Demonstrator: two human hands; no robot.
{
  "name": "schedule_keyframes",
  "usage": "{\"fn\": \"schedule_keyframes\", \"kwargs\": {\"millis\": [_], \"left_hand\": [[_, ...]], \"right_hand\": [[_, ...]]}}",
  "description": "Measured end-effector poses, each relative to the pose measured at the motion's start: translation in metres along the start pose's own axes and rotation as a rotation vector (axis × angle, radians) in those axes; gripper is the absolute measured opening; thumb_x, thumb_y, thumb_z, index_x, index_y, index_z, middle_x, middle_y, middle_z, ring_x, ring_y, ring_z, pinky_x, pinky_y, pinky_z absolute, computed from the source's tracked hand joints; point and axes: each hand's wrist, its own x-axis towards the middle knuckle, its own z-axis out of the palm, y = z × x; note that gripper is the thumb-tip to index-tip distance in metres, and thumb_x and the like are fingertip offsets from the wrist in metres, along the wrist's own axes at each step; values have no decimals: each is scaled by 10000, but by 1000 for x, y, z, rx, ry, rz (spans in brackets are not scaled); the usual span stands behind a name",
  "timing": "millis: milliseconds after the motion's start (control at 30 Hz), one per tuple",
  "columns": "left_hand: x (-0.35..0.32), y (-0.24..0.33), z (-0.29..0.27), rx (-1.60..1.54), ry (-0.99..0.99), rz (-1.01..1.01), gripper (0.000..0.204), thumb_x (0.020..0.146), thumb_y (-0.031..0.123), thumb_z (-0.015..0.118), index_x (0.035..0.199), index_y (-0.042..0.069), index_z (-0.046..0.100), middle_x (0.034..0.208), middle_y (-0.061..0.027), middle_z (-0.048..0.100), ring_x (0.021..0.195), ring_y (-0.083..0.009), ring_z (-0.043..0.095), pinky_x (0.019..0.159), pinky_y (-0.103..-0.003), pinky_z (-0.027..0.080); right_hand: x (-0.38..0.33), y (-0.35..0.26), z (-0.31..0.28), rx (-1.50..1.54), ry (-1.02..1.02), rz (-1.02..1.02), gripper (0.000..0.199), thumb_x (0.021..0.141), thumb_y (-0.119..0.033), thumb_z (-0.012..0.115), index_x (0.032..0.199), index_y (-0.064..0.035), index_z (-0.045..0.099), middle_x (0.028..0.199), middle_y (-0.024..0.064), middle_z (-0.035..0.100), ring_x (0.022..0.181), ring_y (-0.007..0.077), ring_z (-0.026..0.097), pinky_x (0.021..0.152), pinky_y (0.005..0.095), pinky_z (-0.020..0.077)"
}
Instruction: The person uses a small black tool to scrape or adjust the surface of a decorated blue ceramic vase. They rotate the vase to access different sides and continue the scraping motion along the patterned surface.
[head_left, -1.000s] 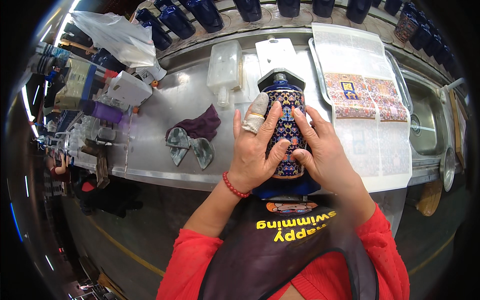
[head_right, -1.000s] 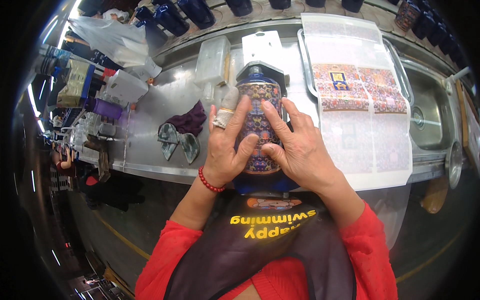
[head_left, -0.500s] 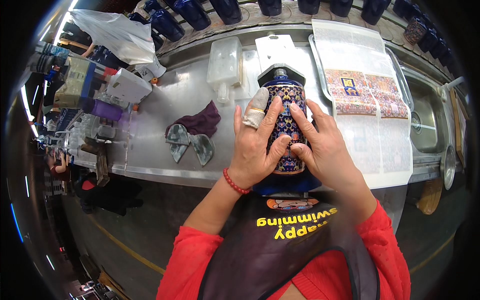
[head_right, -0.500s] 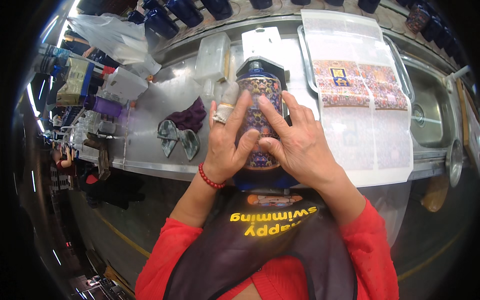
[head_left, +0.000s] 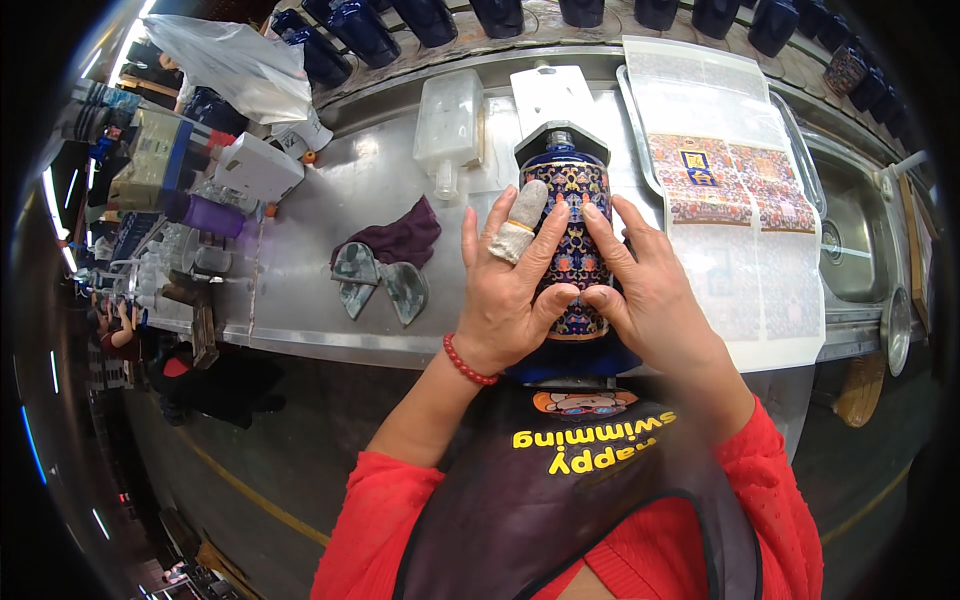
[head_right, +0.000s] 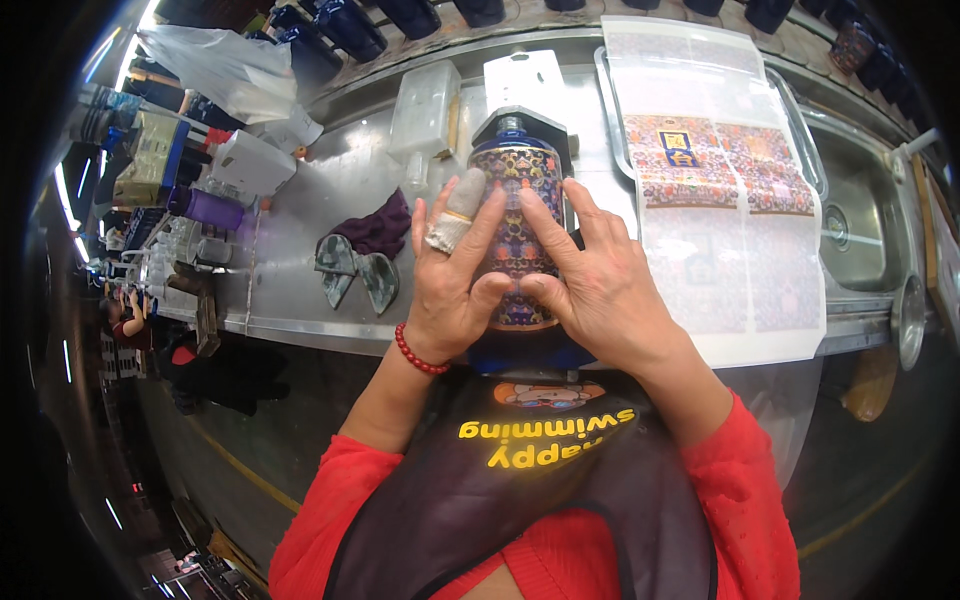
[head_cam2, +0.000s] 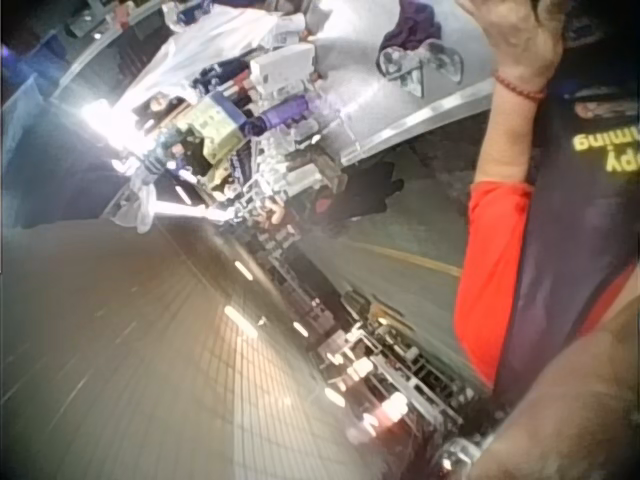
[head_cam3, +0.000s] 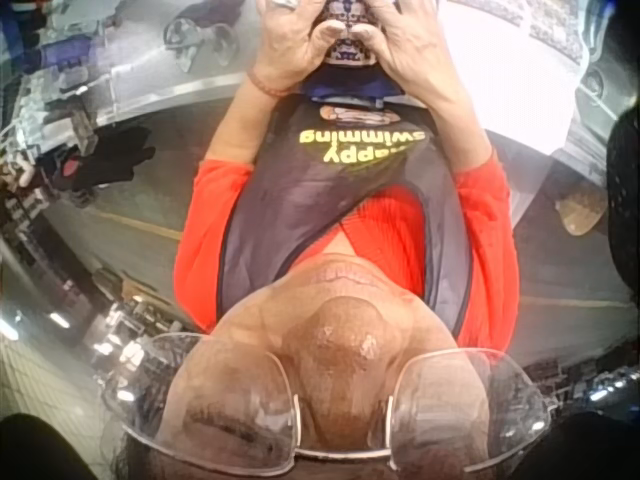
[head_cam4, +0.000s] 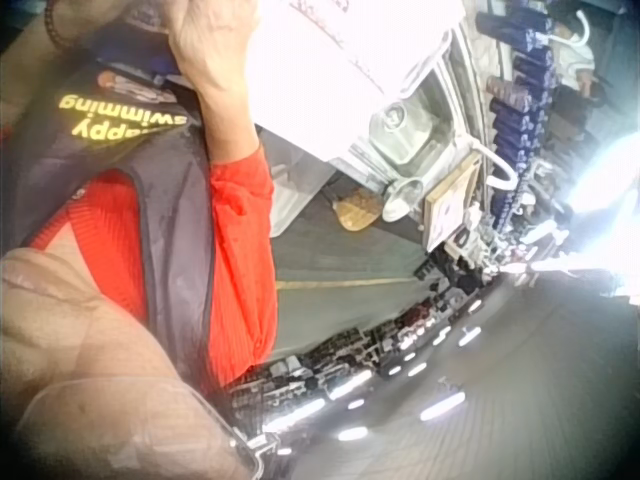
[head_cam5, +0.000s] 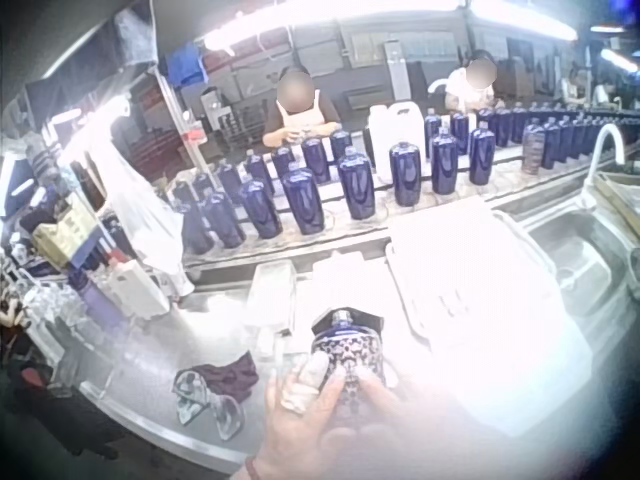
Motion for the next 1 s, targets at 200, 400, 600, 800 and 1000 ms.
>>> {"fn": "schedule_keyframes", "kwargs": {"millis": [200,400,600,800,1000], "left_hand": [[-4,2,-2,20,19,22,733,1026,628,431,1512,87,523,1517,-154,529,1453,-414,359,1199,-639,90],[-18,2,-5,-27,56,16,741,1027,634,414,1506,80,530,1520,-166,523,1446,-417,377,1204,-628,93],[-40,9,2,-122,89,-43,586,1036,442,554,1495,78,547,1490,-182,552,1429,-440,406,1208,-610,106],[-39,10,8,-151,87,-43,603,1001,411,619,1506,92,533,1512,-196,522,1423,-452,401,1200,-620,109],[-39,10,4,-116,50,-36,644,980,425,638,1513,83,521,1536,-213,486,1442,-449,377,1200,-626,102]], "right_hand": [[-1,0,0,-3,-8,-32,675,956,-401,672,1556,-176,459,1483,324,427,1219,474,529,1030,515,452],[-11,-2,-5,68,-57,11,673,947,-344,693,1553,-168,460,1488,321,423,1225,469,528,1042,512,445],[-27,-4,-2,65,-92,15,680,929,-220,711,1556,-171,451,1496,313,420,1236,464,524,1059,508,438],[-27,-2,3,80,-61,-9,691,928,-242,719,1560,-176,448,1499,304,423,1251,462,517,1065,508,435],[-26,-3,2,88,-57,-13,684,936,-259,715,1561,-178,448,1506,301,421,1259,463,512,1079,510,427]]}}
